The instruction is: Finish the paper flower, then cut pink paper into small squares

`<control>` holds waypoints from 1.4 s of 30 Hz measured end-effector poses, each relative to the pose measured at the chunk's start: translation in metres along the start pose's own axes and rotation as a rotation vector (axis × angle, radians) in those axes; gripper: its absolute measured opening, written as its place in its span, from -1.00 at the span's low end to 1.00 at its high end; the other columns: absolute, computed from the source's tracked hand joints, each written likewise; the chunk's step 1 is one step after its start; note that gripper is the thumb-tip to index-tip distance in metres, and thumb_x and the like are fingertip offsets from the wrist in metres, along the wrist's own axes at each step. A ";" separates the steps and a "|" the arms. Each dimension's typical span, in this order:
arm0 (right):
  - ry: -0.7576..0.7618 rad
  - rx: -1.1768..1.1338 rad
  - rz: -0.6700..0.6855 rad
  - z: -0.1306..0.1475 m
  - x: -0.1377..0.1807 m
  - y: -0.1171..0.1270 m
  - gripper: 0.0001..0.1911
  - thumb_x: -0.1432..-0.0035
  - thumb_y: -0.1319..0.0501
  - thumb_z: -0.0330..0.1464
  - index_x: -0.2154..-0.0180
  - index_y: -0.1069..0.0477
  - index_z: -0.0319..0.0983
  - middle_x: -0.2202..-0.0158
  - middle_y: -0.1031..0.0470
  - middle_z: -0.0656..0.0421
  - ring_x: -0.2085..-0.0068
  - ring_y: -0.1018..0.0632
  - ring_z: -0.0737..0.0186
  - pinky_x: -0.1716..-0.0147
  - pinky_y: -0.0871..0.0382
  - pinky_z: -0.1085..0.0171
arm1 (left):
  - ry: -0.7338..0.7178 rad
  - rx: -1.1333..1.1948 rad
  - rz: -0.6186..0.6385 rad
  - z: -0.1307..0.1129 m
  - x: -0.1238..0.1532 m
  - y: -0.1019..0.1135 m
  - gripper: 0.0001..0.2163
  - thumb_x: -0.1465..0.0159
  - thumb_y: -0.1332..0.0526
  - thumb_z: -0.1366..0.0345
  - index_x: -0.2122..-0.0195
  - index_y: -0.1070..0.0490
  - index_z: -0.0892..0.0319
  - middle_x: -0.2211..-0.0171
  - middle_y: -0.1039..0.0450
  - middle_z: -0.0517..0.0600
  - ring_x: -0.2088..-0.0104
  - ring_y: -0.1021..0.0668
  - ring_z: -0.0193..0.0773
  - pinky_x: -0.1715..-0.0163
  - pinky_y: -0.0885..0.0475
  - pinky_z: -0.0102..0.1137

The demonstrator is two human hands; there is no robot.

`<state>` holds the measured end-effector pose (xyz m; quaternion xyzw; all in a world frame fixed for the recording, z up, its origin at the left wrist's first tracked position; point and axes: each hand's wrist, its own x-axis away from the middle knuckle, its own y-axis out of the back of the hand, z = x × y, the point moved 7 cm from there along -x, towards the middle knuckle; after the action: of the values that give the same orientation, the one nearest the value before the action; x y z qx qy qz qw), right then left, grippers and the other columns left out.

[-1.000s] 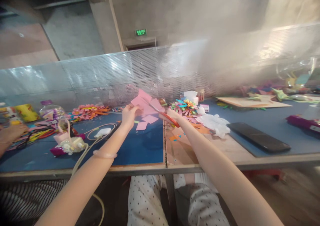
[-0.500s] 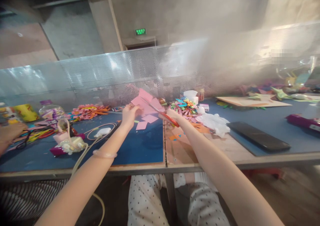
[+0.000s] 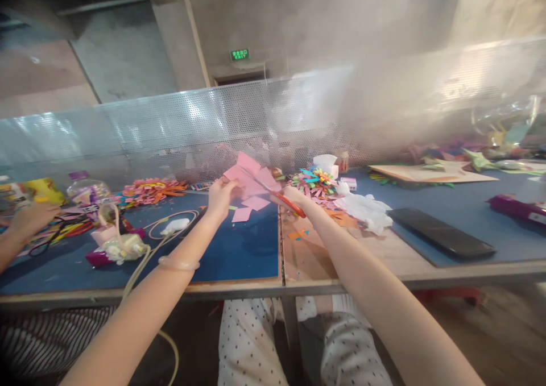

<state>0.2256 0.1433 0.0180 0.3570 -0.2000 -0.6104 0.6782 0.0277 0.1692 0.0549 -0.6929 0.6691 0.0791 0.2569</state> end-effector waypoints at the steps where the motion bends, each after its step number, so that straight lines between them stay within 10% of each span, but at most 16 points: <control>1: 0.009 0.005 0.000 0.001 0.000 0.000 -0.73 -0.07 -0.10 -0.26 0.41 -0.42 -0.36 0.55 -0.46 0.13 0.58 -0.46 0.29 0.65 -0.24 0.43 | -0.001 -0.001 0.000 0.000 0.000 0.000 -0.83 0.04 -0.27 0.34 0.48 -0.27 0.22 0.60 -0.47 -0.01 0.58 -0.55 -0.22 0.59 -0.41 -0.42; 42: -0.004 -0.147 0.031 -0.008 -0.006 -0.006 -0.71 0.00 -0.17 -0.23 0.36 -0.42 -0.35 0.47 -0.51 0.08 0.68 -0.45 0.31 0.79 -0.26 0.41 | 0.002 -0.010 -0.008 0.000 -0.002 0.002 -0.85 0.04 -0.27 0.34 0.45 -0.33 0.25 0.58 -0.47 -0.01 0.61 -0.52 -0.26 0.58 -0.42 -0.41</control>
<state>0.2258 0.1513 0.0092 0.3020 -0.1613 -0.6136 0.7115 0.0252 0.1710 0.0553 -0.6970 0.6660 0.0809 0.2531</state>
